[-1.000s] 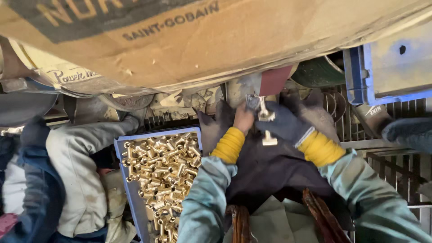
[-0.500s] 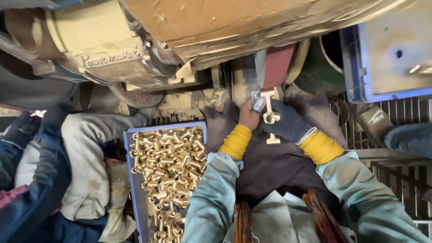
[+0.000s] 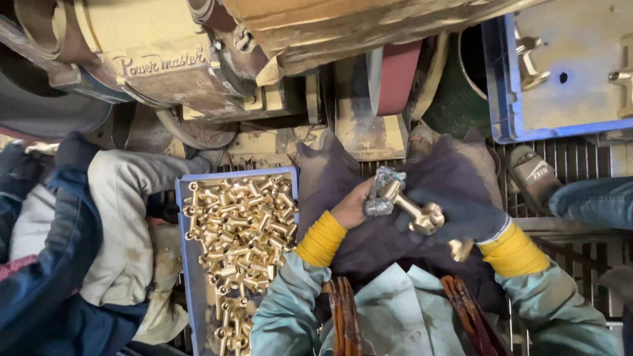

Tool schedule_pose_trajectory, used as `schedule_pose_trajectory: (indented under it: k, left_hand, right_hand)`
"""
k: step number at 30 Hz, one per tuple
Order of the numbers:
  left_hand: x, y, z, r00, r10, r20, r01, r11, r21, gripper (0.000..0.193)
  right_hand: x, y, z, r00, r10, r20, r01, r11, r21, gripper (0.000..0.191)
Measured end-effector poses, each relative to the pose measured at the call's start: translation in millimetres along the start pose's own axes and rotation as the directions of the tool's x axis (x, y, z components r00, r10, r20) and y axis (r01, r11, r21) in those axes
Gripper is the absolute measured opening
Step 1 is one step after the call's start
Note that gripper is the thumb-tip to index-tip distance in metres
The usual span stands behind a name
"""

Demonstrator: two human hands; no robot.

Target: The person repeatedly picks brass-colored metal parts from a blue bin and presses them against a moving belt sander to smooth or polish their surfaces. The person rotates each part to treat different sides before returning it to the bin.

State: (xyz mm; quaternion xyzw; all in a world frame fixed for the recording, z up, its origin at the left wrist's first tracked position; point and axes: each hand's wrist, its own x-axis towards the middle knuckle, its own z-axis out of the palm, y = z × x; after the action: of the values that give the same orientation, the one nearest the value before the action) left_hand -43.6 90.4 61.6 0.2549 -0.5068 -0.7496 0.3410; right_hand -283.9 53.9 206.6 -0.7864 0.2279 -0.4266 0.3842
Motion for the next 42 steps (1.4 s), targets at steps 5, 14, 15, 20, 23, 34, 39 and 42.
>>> schedule_pose_trajectory:
  k: [5, 14, 15, 20, 23, 34, 39, 42]
  left_hand:
    - [0, 3, 15, 0.981, 0.028, -0.191, -0.049, 0.993, -0.106, 0.054]
    - [49, -20, -8, 0.954, 0.128, -0.272, -0.066, 0.972, 0.225, 0.061]
    - [57, -24, -13, 0.955, 0.124, -0.268, -0.043, 0.957, 0.287, 0.057]
    - [94, -48, -35, 0.939, 0.071, -0.335, 0.013, 0.97, 0.243, 0.043]
    - [111, -65, -37, 0.886, 0.001, -0.463, 0.085, 0.983, 0.163, 0.037]
    - [139, -99, -23, 0.759, -0.293, -0.581, 0.083, 0.929, -0.36, 0.024]
    - [141, -100, -23, 0.746, -0.303, -0.592, 0.103, 0.932, -0.347, 0.019]
    - [139, -100, -25, 0.759, -0.268, -0.593, 0.069, 0.939, -0.337, 0.019]
  right_hand:
    - [-40, 28, 13, 0.964, 0.197, -0.178, -0.186, 0.98, 0.073, 0.022]
    - [-53, 54, 24, 0.954, 0.13, -0.269, -0.285, 0.668, -0.687, 0.046]
    - [-47, 65, 23, 0.949, 0.116, -0.293, -0.288, 0.699, -0.654, 0.049]
    - [-19, 124, 9, 0.544, 0.815, -0.199, -0.36, 0.441, 0.822, 0.05]
    - [-11, 146, 2, 0.56, 0.801, -0.212, -0.366, 0.468, 0.804, 0.05]
    - [24, 176, 3, 0.459, 0.855, -0.242, -0.608, 0.501, 0.615, 0.035]
    - [19, 184, 6, 0.488, 0.831, -0.268, -0.617, 0.545, 0.567, 0.029]
    - [0, 179, 16, 0.486, 0.808, -0.334, -0.534, 0.577, 0.618, 0.029]
